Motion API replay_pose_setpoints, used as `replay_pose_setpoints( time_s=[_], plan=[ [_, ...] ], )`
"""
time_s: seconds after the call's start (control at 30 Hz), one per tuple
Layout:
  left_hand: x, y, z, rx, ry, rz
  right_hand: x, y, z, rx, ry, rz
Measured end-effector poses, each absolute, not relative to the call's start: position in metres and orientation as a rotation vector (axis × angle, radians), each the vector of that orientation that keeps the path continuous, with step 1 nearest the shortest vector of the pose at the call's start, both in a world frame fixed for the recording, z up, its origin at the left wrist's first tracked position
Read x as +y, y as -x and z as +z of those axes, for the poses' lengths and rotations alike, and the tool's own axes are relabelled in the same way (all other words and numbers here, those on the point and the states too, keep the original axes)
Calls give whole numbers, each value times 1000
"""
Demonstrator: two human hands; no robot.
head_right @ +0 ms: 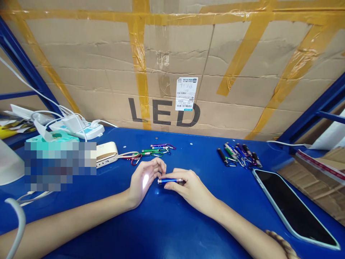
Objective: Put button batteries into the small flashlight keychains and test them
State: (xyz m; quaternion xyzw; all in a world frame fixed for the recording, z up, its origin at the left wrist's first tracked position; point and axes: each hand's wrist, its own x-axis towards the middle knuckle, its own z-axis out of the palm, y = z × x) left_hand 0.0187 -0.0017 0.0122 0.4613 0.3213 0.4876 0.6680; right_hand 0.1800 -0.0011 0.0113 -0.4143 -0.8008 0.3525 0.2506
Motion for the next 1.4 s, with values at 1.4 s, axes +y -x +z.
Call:
replay_pose_setpoints(
  time_s=[1.4],
  plan=[
    [-3,-18,13,748,-1094,1070,-1,-179,13,-2155,1110,964]
  ],
)
